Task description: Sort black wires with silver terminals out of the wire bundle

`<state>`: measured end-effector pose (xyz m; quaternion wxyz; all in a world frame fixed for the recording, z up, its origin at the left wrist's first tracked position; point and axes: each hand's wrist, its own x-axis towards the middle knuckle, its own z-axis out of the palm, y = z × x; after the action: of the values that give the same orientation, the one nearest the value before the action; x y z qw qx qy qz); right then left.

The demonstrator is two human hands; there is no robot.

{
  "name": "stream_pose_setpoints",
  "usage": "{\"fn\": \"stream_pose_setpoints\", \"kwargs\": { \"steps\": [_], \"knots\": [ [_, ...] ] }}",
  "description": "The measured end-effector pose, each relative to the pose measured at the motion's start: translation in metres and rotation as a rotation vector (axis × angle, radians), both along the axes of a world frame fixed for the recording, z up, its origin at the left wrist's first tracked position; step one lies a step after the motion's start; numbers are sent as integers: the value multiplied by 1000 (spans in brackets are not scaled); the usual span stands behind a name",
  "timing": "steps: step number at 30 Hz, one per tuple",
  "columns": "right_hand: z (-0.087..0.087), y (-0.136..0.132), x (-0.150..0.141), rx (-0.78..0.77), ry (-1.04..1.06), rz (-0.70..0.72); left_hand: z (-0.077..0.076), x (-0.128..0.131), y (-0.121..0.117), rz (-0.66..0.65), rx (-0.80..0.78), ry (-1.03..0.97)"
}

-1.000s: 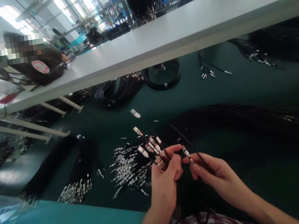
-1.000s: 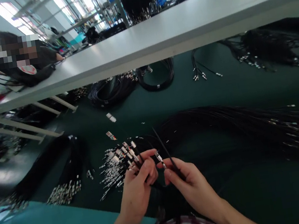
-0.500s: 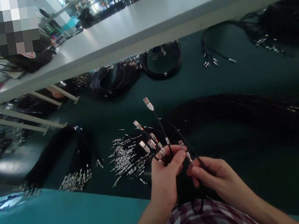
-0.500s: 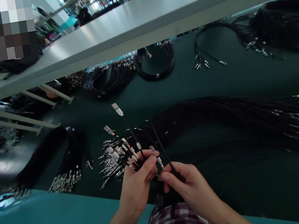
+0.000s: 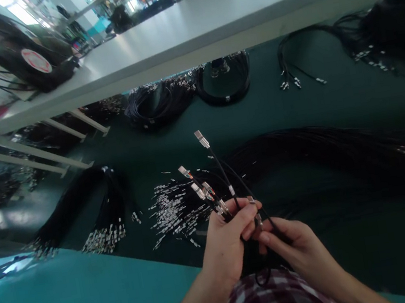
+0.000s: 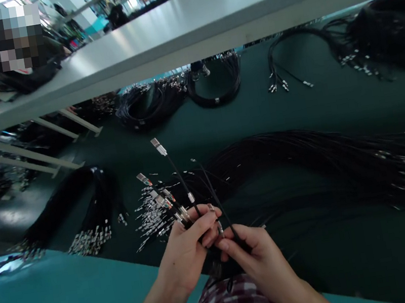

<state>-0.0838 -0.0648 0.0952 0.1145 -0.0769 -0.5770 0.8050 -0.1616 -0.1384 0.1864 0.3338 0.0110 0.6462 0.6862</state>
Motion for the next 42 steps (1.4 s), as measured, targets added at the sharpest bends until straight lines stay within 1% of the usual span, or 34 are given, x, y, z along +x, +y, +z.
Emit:
{"fn": "stream_pose_setpoints", "kwargs": {
  "steps": [3, 5, 8, 11, 13, 15, 17, 19, 21, 23, 24, 25, 26, 28, 29, 31, 32, 33, 34, 35, 37, 38, 40, 42],
  "knots": [
    [-3, 0, 0, 29, -3, -19, 0, -5, -4, 14, 9, 7],
    [-6, 2, 1, 89, 8, -96, -3, -13, -8, 60, 15, 54],
    [-14, 6, 8, 219, 105, -217, -12, -32, -15, 162, -9, 101],
    [-29, 4, 18, 401, 241, -225, -20, -50, -17, 200, -25, 79],
    [-43, 0, 24, 531, 293, -183, -22, -57, -15, 188, -5, 71],
    [-60, -8, 28, 638, 306, -97, -21, -61, -12, 170, 24, 65],
    [-74, -16, 30, 707, 277, 5, -17, -61, -10, 116, 47, 65],
    [-81, -20, 29, 752, 202, 93, -14, -58, -10, 49, 51, 88],
    [-78, -16, 24, 742, 140, 201, -13, -52, -11, -1, 38, 131],
    [-63, -2, 14, 625, 111, 279, -13, -43, -13, -29, 20, 171],
    [-51, 8, 8, 530, 105, 283, -13, -38, -13, -63, 2, 196],
    [-39, 19, 1, 424, 85, 255, -14, -32, -14, -108, -19, 226],
    [-25, 30, -7, 341, 84, 193, -14, -27, -14, -156, -40, 258],
    [-2, 46, -20, 303, 62, 128, -14, -20, -13, -212, -63, 304],
    [6, 49, -26, 290, 60, 138, -13, -18, -13, -210, -60, 312],
    [13, 46, -33, 142, 44, 235, -13, -18, -12, -161, -35, 305],
    [13, 41, -35, 53, 24, 279, -13, -20, -13, -133, -27, 297],
    [10, 34, -34, -3, 4, 287, -14, -22, -13, -108, -25, 290],
    [7, 28, -33, -9, -12, 264, -14, -25, -14, -81, -25, 285],
    [4, 22, -29, 40, -19, 215, -14, -28, -14, -48, -24, 280],
    [-2, 13, -20, 228, 0, 107, -14, -32, -15, 13, -18, 275],
    [-3, 11, -15, 323, 17, 80, -14, -34, -15, 32, -16, 274],
    [-5, 7, -6, 457, 48, 89, -12, -36, -13, 32, -14, 280],
    [-6, 3, 0, 521, 62, 147, -9, -38, -8, -1, -16, 290]
  ]
}}
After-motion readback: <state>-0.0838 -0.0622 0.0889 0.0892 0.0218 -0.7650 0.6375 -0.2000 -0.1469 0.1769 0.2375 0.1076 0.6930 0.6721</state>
